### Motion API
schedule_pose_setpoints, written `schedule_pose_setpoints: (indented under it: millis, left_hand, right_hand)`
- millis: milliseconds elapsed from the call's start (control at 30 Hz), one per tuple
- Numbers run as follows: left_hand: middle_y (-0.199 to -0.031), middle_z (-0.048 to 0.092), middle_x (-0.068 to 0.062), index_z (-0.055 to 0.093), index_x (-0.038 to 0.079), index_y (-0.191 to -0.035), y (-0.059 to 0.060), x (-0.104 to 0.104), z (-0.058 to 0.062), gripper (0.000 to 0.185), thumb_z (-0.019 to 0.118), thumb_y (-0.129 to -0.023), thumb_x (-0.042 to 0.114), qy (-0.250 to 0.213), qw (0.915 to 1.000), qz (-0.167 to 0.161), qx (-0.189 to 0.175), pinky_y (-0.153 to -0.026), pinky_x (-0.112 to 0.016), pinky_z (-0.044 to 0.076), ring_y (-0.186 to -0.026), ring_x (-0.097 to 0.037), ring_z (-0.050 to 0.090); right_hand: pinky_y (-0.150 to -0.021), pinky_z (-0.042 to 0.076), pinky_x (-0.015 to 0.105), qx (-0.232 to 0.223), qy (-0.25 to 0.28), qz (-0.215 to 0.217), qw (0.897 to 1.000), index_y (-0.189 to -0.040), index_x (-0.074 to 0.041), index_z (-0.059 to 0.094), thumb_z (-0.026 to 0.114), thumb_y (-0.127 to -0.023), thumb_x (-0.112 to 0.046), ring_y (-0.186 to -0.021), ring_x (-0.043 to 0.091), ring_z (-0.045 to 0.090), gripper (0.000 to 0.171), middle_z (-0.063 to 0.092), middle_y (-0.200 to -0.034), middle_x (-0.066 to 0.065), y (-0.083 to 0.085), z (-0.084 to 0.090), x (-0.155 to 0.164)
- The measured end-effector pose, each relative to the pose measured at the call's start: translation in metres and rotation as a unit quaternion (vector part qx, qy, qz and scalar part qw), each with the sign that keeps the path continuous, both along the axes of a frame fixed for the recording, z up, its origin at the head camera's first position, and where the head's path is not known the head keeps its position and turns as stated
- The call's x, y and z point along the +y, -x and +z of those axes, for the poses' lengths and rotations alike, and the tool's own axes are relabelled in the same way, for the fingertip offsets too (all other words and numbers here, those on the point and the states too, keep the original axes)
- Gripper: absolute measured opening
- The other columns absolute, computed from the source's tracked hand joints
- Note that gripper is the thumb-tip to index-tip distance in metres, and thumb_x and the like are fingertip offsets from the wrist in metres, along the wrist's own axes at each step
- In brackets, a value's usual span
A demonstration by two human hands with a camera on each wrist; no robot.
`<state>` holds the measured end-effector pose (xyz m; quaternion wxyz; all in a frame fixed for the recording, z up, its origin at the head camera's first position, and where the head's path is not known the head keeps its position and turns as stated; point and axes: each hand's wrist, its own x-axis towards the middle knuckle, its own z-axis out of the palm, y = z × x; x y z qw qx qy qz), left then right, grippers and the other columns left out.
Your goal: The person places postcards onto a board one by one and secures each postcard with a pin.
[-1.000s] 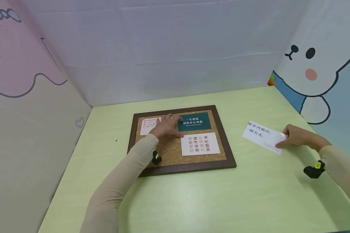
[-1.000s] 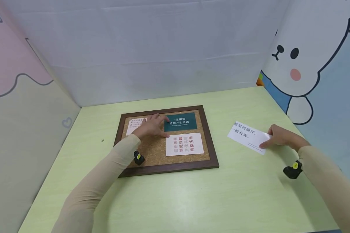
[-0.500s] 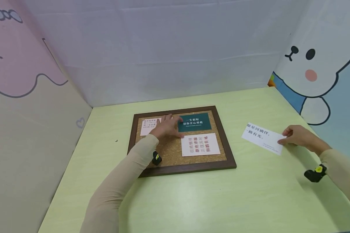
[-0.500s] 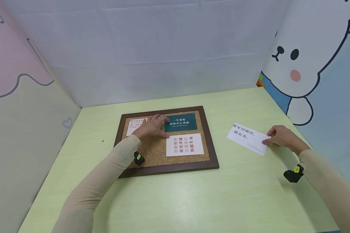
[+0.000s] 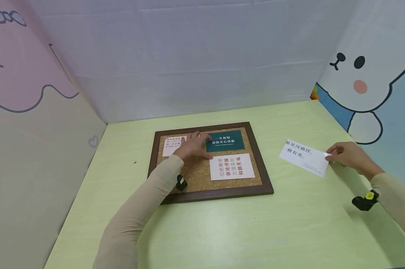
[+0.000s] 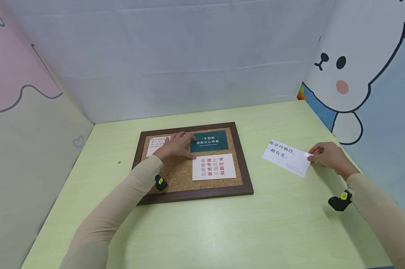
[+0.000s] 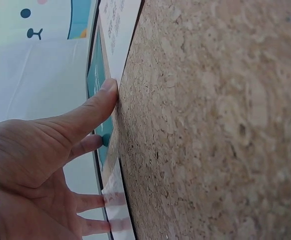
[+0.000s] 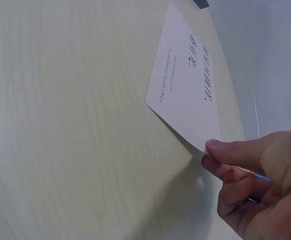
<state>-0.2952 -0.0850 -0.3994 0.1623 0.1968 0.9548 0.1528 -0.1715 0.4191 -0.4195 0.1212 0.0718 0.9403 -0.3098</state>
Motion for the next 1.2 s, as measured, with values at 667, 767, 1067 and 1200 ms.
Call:
schedule_pose_setpoints:
  millis: [667,767,1067,1200]
  left_hand:
    - [-0.161,0.017,-0.015,0.049,0.029,-0.139,-0.001,-0.005,0.002,0.071,0.08,-0.078,0.047,0.003,0.9999,0.001,0.011,-0.113,-0.068,0.002,-0.149,-0.042,0.006]
    - [-0.162,0.016,-0.016,0.049,0.03,-0.139,-0.001,-0.005,0.001,0.071,0.08,-0.078,0.047,0.005,0.9999,0.001,0.014,-0.113,-0.069,0.001,-0.149,-0.042,0.006]
    - [-0.16,0.023,-0.013,0.052,0.031,-0.139,-0.003,-0.006,-0.005,0.07,0.079,-0.077,0.052,0.007,0.9989,-0.01,0.046,-0.113,-0.069,0.004,-0.148,-0.04,0.012]
    - [-0.161,0.022,-0.013,0.052,0.03,-0.139,-0.004,-0.005,-0.008,0.07,0.077,-0.078,0.053,0.007,0.9982,-0.017,0.057,-0.113,-0.069,0.004,-0.148,-0.039,0.013]
  right_hand:
    - [-0.059,0.035,0.032,0.086,0.104,-0.075,0.988,-0.096,-0.021,0.075,0.07,-0.088,-0.044,-0.082,0.016,0.045,0.025,0.064,-0.081,-0.025,-0.001,0.015,-0.002]
    - [-0.065,0.036,0.033,0.094,0.109,-0.075,0.987,-0.096,-0.024,0.076,0.07,-0.088,-0.046,-0.083,0.008,0.046,0.024,0.063,-0.083,-0.029,0.0,0.02,-0.003]
    - [-0.074,0.036,0.035,0.097,0.128,-0.076,0.984,-0.099,-0.029,0.076,0.069,-0.089,-0.046,-0.088,0.001,0.046,0.021,0.061,-0.085,-0.033,0.0,0.025,-0.005]
    - [-0.061,0.032,0.032,0.112,0.153,-0.081,0.978,-0.095,-0.031,0.076,0.07,-0.09,-0.04,-0.08,0.005,0.043,0.012,0.062,-0.082,-0.032,0.002,0.024,-0.008]
